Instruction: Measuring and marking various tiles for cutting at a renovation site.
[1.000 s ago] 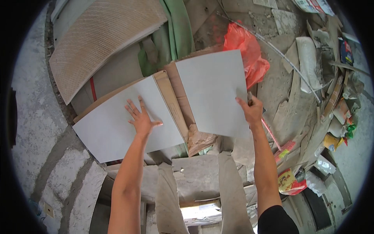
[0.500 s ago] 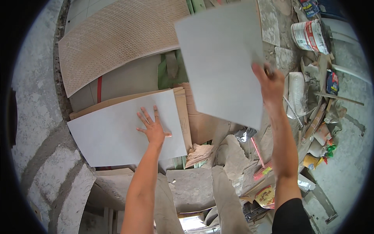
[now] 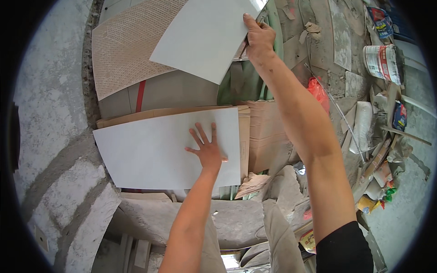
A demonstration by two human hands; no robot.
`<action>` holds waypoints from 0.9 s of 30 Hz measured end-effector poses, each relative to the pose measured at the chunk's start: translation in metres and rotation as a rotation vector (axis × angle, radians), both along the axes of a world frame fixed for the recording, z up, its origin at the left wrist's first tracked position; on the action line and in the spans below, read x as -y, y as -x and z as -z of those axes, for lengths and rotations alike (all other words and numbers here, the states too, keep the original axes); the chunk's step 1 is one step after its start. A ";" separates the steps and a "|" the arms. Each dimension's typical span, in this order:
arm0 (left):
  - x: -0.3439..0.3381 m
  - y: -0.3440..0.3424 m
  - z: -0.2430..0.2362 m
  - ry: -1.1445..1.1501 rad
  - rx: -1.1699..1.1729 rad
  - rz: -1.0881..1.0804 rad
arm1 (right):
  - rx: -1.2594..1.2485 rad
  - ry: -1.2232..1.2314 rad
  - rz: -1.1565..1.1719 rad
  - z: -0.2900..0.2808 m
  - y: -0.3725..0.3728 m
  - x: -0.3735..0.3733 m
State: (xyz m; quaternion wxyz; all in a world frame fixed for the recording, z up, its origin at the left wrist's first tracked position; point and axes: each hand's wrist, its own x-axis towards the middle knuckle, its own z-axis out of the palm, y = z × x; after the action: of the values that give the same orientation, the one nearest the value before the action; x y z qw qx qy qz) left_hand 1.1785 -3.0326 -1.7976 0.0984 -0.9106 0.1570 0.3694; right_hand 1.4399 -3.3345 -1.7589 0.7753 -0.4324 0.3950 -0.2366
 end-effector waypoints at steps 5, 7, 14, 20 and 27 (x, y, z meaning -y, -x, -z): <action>-0.003 -0.005 -0.005 0.044 0.003 -0.029 | -0.055 0.051 0.017 0.034 0.019 -0.016; -0.005 -0.004 0.001 0.044 0.013 -0.019 | -0.027 0.034 -0.112 0.042 0.025 -0.010; 0.002 0.001 0.005 0.075 -0.039 -0.058 | -0.365 0.244 -0.256 0.081 0.055 0.007; 0.005 0.004 0.008 0.033 -0.022 -0.018 | -0.439 0.194 -0.369 0.065 0.076 0.011; -0.006 0.006 0.010 0.050 -0.026 -0.014 | -0.244 0.042 -0.415 0.012 0.204 -0.008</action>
State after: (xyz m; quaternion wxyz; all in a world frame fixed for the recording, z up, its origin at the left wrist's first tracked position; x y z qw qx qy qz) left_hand 1.1728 -3.0269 -1.8074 0.0710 -0.9090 0.1611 0.3777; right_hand 1.2357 -3.3264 -1.7706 0.7448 -0.5456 0.3832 -0.0264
